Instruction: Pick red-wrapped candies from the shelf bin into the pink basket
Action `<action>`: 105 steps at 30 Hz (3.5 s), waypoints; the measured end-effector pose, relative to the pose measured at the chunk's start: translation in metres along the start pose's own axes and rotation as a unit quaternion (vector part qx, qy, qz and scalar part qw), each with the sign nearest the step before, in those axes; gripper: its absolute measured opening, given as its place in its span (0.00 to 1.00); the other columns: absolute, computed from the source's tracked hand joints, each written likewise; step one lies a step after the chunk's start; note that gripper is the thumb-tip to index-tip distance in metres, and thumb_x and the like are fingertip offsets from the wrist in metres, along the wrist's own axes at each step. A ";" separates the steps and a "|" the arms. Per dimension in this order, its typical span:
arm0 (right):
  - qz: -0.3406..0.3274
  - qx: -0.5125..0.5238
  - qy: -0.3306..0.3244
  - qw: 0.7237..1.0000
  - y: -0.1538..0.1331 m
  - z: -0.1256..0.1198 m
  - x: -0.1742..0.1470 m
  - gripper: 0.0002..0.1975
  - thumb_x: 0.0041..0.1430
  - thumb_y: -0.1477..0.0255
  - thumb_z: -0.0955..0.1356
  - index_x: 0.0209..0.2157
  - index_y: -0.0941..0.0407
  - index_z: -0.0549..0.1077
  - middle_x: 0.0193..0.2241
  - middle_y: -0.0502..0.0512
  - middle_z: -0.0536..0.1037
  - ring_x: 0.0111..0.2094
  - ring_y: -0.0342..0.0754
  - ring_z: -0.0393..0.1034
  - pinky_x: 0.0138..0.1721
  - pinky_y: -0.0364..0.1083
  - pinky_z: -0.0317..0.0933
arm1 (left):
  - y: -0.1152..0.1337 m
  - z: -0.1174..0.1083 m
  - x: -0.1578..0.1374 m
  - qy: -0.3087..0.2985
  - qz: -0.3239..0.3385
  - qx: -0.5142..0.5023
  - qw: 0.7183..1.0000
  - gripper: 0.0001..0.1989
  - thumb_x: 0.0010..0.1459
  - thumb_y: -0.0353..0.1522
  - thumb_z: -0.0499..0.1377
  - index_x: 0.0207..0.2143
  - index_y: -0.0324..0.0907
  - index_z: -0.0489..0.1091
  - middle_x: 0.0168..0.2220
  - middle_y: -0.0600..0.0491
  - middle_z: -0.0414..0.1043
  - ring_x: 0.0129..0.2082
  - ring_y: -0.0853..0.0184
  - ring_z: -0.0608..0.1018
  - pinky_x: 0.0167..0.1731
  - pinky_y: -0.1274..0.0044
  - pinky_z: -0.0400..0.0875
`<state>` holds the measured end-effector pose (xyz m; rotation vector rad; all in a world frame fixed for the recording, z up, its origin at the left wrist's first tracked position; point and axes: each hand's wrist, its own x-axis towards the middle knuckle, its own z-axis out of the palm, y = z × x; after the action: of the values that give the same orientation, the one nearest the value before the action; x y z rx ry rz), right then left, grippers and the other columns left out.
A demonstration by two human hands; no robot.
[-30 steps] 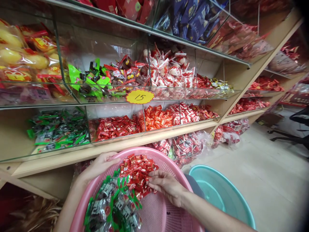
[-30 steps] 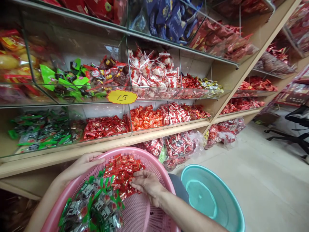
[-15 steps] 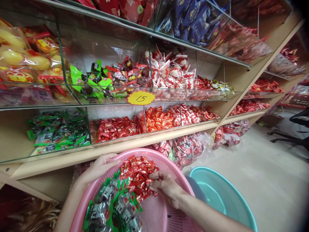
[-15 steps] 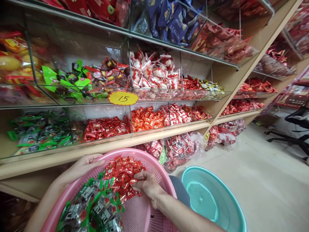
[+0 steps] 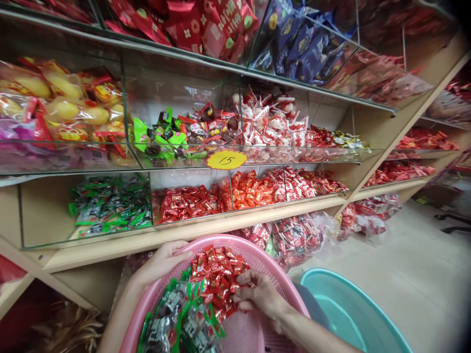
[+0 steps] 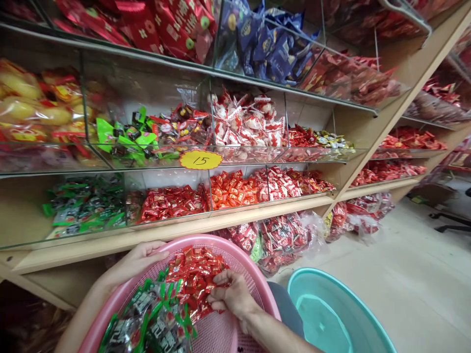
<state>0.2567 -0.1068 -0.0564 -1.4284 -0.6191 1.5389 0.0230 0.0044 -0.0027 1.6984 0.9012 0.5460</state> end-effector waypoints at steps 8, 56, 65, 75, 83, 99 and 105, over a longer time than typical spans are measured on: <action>-0.034 -0.080 0.008 0.996 0.007 0.004 0.007 0.21 0.36 0.63 0.72 0.28 0.57 0.59 0.12 0.48 0.71 0.10 0.39 0.62 0.12 0.36 0.54 | -0.008 -0.002 0.002 -0.004 0.012 -0.009 1.000 0.17 0.51 0.41 0.55 0.33 0.34 0.68 0.33 0.50 0.72 0.33 0.65 0.71 0.33 0.78 0.63; -0.347 -0.863 0.048 0.363 -0.199 0.131 0.173 0.15 0.52 0.83 0.60 0.39 0.63 0.74 0.45 0.68 0.71 0.48 0.58 0.58 0.48 0.56 0.45 | -0.007 0.000 0.005 0.025 0.007 -0.034 0.999 0.18 0.50 0.42 0.57 0.35 0.35 0.71 0.34 0.49 0.72 0.35 0.63 0.70 0.36 0.77 0.63; -0.396 -0.859 0.037 0.322 -0.199 0.126 0.160 0.12 0.54 0.80 0.60 0.34 0.62 0.75 0.37 0.66 0.76 0.43 0.56 0.63 0.47 0.56 0.47 | -0.010 0.001 0.005 0.037 0.000 -0.048 0.998 0.21 0.46 0.44 0.59 0.33 0.35 0.72 0.32 0.51 0.72 0.34 0.63 0.70 0.34 0.78 0.62; -0.472 -0.785 0.107 0.388 -0.192 0.121 0.102 0.14 0.57 0.82 0.56 0.39 0.64 0.69 0.38 0.68 0.72 0.38 0.52 0.67 0.37 0.48 0.57 | -0.014 0.000 0.006 0.025 0.021 -0.026 0.999 0.18 0.50 0.41 0.57 0.35 0.33 0.71 0.32 0.49 0.72 0.33 0.64 0.70 0.33 0.78 0.62; -0.475 -0.502 -0.024 0.723 -0.172 0.065 0.024 0.09 0.58 0.72 0.59 0.27 0.58 0.65 0.23 0.50 0.69 0.27 0.42 0.66 0.28 0.41 0.58 | -0.013 0.000 0.007 0.028 0.026 0.013 0.999 0.17 0.51 0.41 0.56 0.32 0.34 0.71 0.31 0.51 0.71 0.32 0.65 0.70 0.32 0.79 0.62; -0.124 0.051 -0.198 0.971 -0.110 0.022 -0.018 0.17 0.50 0.69 0.69 0.42 0.58 0.66 0.27 0.53 0.77 0.28 0.42 0.74 0.30 0.38 0.66 | -0.006 0.006 0.012 0.002 0.020 -0.002 1.000 0.18 0.50 0.41 0.57 0.35 0.34 0.71 0.32 0.51 0.71 0.31 0.67 0.70 0.30 0.80 0.62; -0.142 0.157 -0.113 0.971 -0.079 0.016 -0.014 0.12 0.47 0.71 0.70 0.36 0.58 0.70 0.28 0.51 0.76 0.33 0.43 0.73 0.36 0.39 0.66 | -0.005 0.007 0.012 0.005 -0.001 -0.005 1.000 0.17 0.49 0.42 0.56 0.32 0.35 0.70 0.28 0.53 0.71 0.28 0.69 0.69 0.28 0.80 0.62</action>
<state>0.2623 -0.0794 0.0207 -0.8933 -0.6507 1.5010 0.0342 0.0098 -0.0103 1.6875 0.9054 0.5563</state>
